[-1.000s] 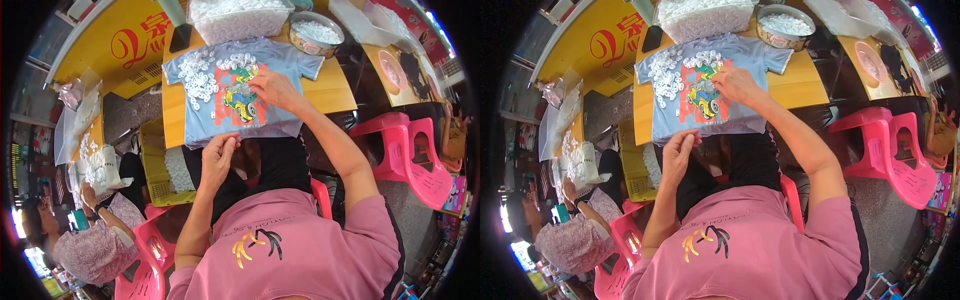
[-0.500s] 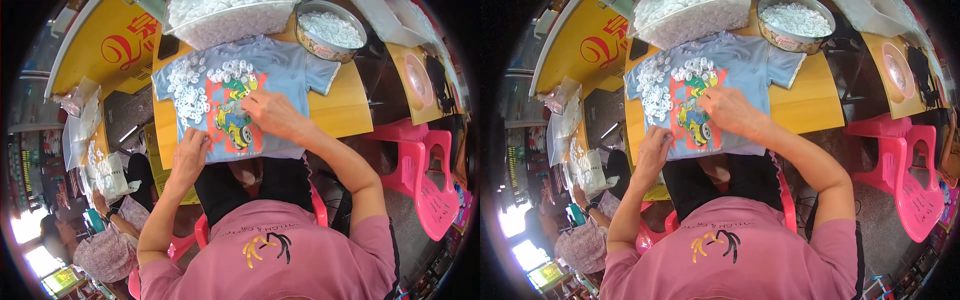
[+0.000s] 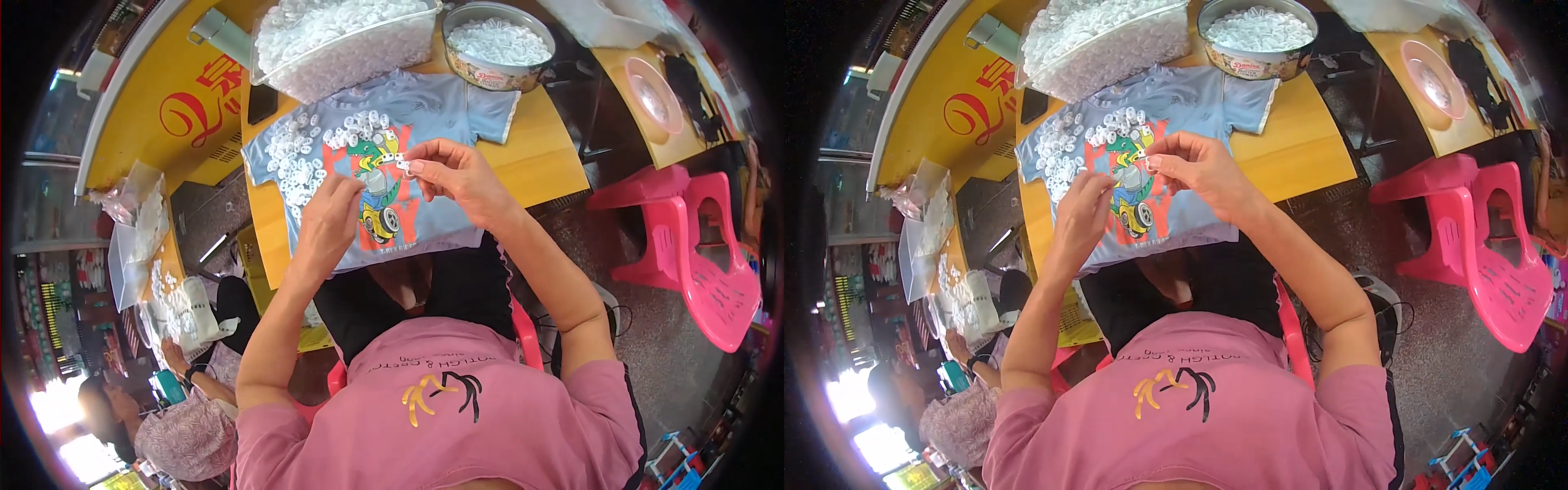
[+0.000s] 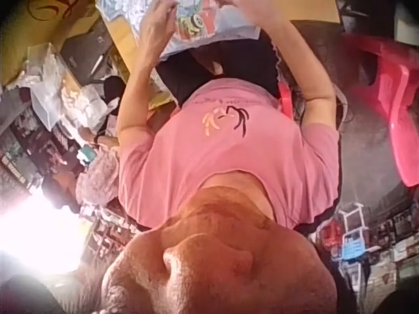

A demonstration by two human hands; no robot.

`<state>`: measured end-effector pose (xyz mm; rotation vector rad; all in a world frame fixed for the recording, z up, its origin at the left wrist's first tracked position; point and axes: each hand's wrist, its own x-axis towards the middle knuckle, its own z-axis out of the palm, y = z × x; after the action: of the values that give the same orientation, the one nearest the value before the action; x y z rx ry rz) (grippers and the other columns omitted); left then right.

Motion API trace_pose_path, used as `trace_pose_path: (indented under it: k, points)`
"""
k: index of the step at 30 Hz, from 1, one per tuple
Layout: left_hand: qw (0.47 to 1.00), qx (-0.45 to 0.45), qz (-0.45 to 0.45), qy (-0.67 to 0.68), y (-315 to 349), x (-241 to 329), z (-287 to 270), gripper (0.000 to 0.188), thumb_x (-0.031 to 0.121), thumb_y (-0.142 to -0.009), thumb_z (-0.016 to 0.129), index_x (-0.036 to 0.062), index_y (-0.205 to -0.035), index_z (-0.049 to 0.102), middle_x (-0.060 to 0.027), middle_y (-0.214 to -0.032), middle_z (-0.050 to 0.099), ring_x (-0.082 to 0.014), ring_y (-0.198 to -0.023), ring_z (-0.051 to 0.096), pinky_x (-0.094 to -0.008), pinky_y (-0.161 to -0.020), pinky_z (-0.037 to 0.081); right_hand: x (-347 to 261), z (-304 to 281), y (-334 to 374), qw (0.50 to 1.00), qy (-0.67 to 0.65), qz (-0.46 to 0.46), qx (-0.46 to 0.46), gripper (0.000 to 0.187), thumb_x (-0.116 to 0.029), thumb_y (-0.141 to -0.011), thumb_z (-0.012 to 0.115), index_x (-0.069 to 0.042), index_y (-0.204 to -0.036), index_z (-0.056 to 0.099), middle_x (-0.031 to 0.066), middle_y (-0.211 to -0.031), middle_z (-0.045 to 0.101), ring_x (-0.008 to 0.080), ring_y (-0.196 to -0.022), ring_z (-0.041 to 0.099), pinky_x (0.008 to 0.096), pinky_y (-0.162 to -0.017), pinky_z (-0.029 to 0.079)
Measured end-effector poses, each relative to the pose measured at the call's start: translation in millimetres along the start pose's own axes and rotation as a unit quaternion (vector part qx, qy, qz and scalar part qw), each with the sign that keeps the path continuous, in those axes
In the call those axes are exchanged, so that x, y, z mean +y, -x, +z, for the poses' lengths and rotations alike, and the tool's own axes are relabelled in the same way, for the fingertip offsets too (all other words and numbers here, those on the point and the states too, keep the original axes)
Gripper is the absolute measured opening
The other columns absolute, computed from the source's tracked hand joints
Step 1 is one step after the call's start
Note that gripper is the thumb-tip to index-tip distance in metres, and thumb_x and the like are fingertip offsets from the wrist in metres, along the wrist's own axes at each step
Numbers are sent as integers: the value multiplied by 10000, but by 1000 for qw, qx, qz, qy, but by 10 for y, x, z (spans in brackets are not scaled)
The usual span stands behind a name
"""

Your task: Applying small white decorative beads or buttons to a graphic t-shirt.

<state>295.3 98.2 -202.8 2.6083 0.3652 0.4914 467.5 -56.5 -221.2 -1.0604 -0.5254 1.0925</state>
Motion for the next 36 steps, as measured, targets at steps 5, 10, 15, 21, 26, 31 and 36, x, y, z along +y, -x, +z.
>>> trace_pose_path:
  k: [5, 10, 15, 21, 26, 31, 36]
  points:
    - [986, 126, 62, 88, -58, 227, 105, 231, 35, -832, 679, 29, -1055, 620, -154, -1032, 583, -287, -901, 609, -359, -775, 497, -10, 202, 127, 994, -103, 11, 20, 157, -150, -923, 639, -41, -1036, 645, 13, -867, 649, 65, -704, 579, 237, -653, 499]
    - [939, 199, -4, 281, 92, 429, 192, 186, 30, -852, 678, 14, -1027, 618, -123, -1031, 590, -205, -930, 593, -322, -789, 489, 49, 549, 172, 966, -253, 29, 39, 164, -164, -942, 621, -56, -1065, 621, 11, -882, 634, 72, -733, 586, 242, -655, 500]
    - [877, 254, -27, 406, 258, 340, 255, 114, -9, -882, 638, 1, -990, 604, -85, -1004, 582, -145, -907, 561, -271, -787, 467, 220, 828, 236, 967, -251, 31, 17, 171, -204, -958, 600, -71, -1064, 618, -19, -839, 597, 74, -737, 571, 235, -657, 488]
    - [885, 215, -81, 405, 442, 235, 133, 61, 21, -926, 603, -7, -973, 576, -41, -921, 562, -90, -823, 528, -223, -720, 438, 324, 867, 278, 998, -7, -60, 13, 169, -190, -943, 629, -34, -1011, 625, 5, -841, 609, 78, -703, 571, 248, -624, 496]
    - [879, 177, -110, 430, 482, 228, 123, 103, 101, -966, 573, 3, -990, 593, -13, -901, 595, -64, -821, 537, -206, -729, 436, 363, 796, 252, 998, 41, -54, 17, 186, -190, -937, 642, -15, -996, 616, 2, -815, 600, 74, -683, 560, 236, -610, 492]
    - [851, 121, -137, 492, 486, 133, 217, 109, 98, -957, 584, -6, -990, 582, -38, -888, 616, -76, -785, 581, -224, -693, 483, 311, 659, 233, 994, 108, -30, 2, 177, -180, -932, 645, -5, -960, 627, 5, -809, 607, 73, -696, 564, 244, -616, 491]
    - [834, 94, -192, 508, 502, 82, 246, 129, 112, -960, 581, -12, -993, 587, -43, -827, 634, -92, -767, 602, -238, -715, 489, 87, 8, -95, 757, 590, -265, 91, 126, -132, -863, 661, -21, -922, 659, 94, -815, 623, 191, -683, 605, 300, -634, 489]
